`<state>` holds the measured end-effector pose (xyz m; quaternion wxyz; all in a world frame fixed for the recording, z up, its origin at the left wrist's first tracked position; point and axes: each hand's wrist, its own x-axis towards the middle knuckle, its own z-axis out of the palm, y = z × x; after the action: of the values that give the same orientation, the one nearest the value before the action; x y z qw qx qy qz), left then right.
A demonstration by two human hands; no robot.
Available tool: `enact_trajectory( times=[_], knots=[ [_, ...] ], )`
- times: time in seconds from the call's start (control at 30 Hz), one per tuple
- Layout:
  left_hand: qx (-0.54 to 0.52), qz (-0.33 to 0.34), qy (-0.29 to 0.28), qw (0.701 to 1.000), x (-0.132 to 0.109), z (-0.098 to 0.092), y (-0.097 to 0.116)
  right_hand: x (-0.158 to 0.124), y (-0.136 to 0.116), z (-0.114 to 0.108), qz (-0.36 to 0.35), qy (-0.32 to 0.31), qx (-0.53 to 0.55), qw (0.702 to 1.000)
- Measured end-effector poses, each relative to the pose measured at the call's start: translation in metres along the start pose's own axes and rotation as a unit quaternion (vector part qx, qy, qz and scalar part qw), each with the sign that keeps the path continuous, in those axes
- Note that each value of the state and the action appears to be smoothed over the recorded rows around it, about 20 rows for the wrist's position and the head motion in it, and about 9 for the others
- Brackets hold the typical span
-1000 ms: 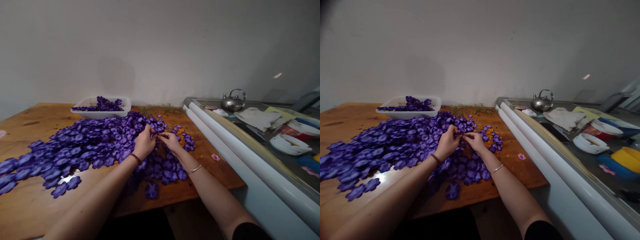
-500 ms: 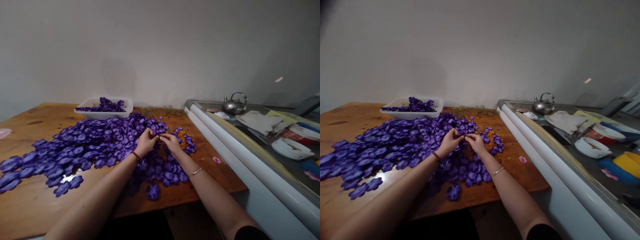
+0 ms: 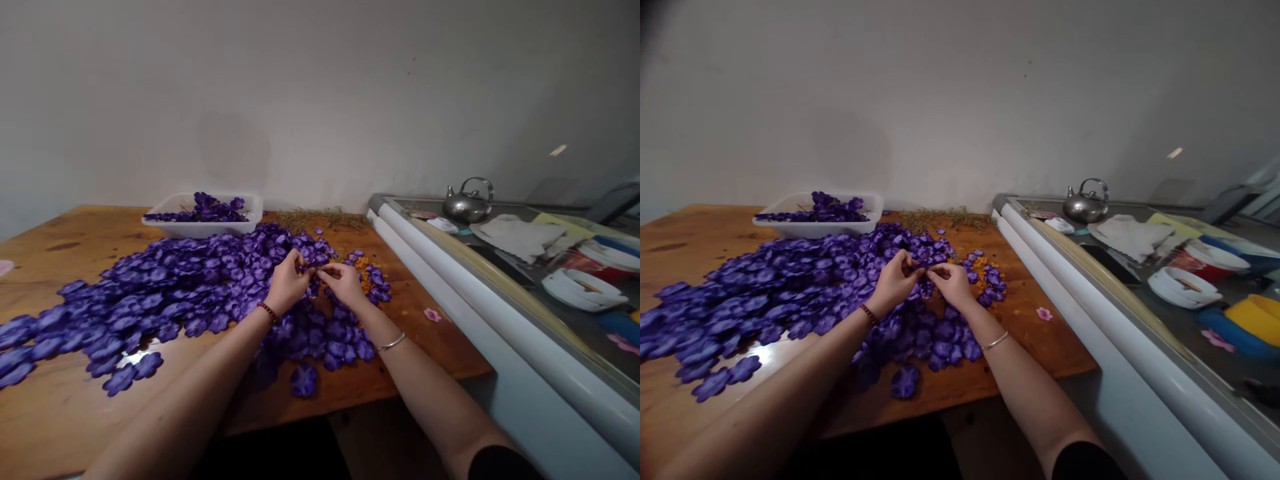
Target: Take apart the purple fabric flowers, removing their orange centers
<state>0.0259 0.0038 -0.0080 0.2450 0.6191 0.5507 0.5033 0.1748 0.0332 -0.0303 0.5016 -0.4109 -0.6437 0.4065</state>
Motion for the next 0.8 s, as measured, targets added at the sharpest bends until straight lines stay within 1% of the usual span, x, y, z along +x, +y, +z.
enact_trajectory(
  times=[0.13, 0.3, 0.47, 0.53, 0.6, 0.7, 0.8],
  knots=[
    [0.006, -0.001, -0.009, 1.0, 0.0, 0.0, 0.001, -0.001, 0.002, 0.0, -0.022, 0.003, -0.012, 1.0],
    [0.0, -0.004, -0.02, 1.0, 0.001, 0.0, 0.002, -0.004, -0.001, 0.001, -0.067, 0.033, -0.067, 0.995],
    [-0.002, 0.003, -0.021, 1.0, 0.002, 0.0, 0.001, -0.007, -0.007, 0.001, -0.092, 0.032, -0.092, 0.991],
    [-0.047, -0.003, -0.021, 0.999, 0.003, 0.002, -0.001, -0.006, -0.008, 0.0, -0.09, 0.031, -0.078, 0.992],
    [-0.121, -0.018, -0.021, 0.992, 0.004, 0.004, -0.003, -0.005, -0.009, -0.001, -0.071, 0.022, -0.045, 0.996],
    [-0.227, -0.049, -0.024, 0.972, 0.006, 0.007, -0.006, -0.002, -0.011, -0.002, -0.034, 0.003, 0.012, 0.999],
    [-0.279, -0.082, -0.024, 0.957, 0.007, 0.006, -0.009, -0.001, -0.012, -0.004, -0.019, -0.002, 0.036, 0.999]
  ],
)
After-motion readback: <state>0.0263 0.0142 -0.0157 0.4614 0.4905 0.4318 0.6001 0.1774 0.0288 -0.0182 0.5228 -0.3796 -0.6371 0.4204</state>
